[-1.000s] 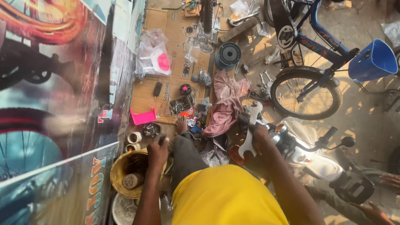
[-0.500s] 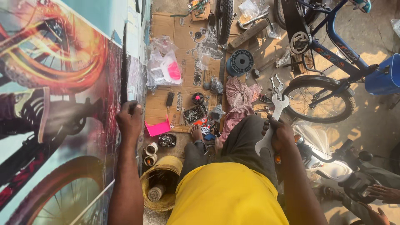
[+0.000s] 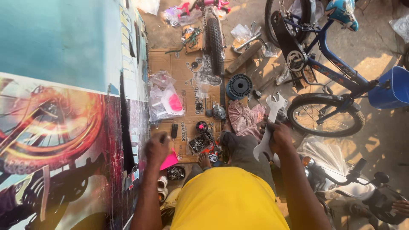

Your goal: The person adjusts the handlebars of a blue bicycle using a wrench, then moves to the pedals and crank area to tighten bolts. Finally, the person installs a new red and white seat onto the bicycle frame.

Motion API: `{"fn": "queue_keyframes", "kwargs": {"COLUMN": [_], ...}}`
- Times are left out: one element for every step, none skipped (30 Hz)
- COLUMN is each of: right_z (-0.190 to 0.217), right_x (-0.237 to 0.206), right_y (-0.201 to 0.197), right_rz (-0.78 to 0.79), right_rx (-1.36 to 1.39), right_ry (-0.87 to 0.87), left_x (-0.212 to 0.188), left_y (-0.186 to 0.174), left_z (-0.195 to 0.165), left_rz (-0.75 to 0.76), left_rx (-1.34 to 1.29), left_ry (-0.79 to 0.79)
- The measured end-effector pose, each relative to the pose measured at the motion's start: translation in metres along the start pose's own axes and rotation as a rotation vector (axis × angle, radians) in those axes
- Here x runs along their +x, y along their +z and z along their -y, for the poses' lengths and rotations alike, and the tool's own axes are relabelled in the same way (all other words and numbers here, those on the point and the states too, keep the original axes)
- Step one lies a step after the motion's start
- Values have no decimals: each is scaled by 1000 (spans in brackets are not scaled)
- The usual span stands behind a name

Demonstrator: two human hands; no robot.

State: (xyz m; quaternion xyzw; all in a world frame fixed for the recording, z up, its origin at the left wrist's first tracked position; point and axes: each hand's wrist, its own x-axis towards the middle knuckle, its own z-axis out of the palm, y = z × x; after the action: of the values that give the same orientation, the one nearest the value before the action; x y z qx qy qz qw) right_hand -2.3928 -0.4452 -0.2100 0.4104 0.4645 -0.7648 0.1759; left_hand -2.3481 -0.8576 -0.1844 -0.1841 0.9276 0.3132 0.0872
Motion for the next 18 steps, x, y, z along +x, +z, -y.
{"fn": "queue_keyframes", "kwargs": {"right_z": [14, 29, 42, 52, 62, 74, 85, 95, 105, 115, 125, 135, 146, 156, 166, 175, 183, 188], "right_x": [6, 15, 23, 30, 40, 53, 66, 79, 92, 103, 113, 121, 129, 135, 140, 144, 148, 152], "right_y": [-6, -11, -17, -25, -29, -31, -32, -31, -27, -22, -15, -9, -1, 5, 13, 20, 26, 31], "right_rz": [7, -8, -21, -36, -38, -35, -37, -19, -5, 9, 22, 34, 45, 54, 64, 68, 69, 67], "right_rx": [-20, -29, -44, -64, -53, -33, -11, -2, 10, 25, 61, 96, 133, 125, 121, 114, 109, 98], "right_ry": [-9, -19, -24, -15, 4, 12, 26, 23, 18, 13, 51, 88, 117, 116, 108, 103, 96, 105], "left_x": [11, 30, 45, 61, 72, 90, 104, 117, 129, 141, 151, 156, 159, 166, 172, 176, 184, 190], "left_y": [-8, -19, -35, -51, -67, -84, -98, -111, -118, -124, -126, -121, -111, -99, -82, -64, -42, -17], "left_z": [1, 2, 6, 10, 12, 10, 5, -4, -15, -28, -46, -65, -85, -106, -127, -145, -161, -175], "left_rz": [-152, -322, -473, -564, -731, -876, -817, -744, -772, -796, -815, -743, -672, -608, -500, -385, -363, -301], "left_rx": [-56, -118, -47, 79, 95, 346, 267, 189, 113, 38, -37, 25, 81, 133, 152, 173, 168, 66], "left_ry": [-10, -15, 44, -43, 61, 185, 0, -181, -144, -102, -60, -90, -114, -127, -151, -178, -40, -96]}}
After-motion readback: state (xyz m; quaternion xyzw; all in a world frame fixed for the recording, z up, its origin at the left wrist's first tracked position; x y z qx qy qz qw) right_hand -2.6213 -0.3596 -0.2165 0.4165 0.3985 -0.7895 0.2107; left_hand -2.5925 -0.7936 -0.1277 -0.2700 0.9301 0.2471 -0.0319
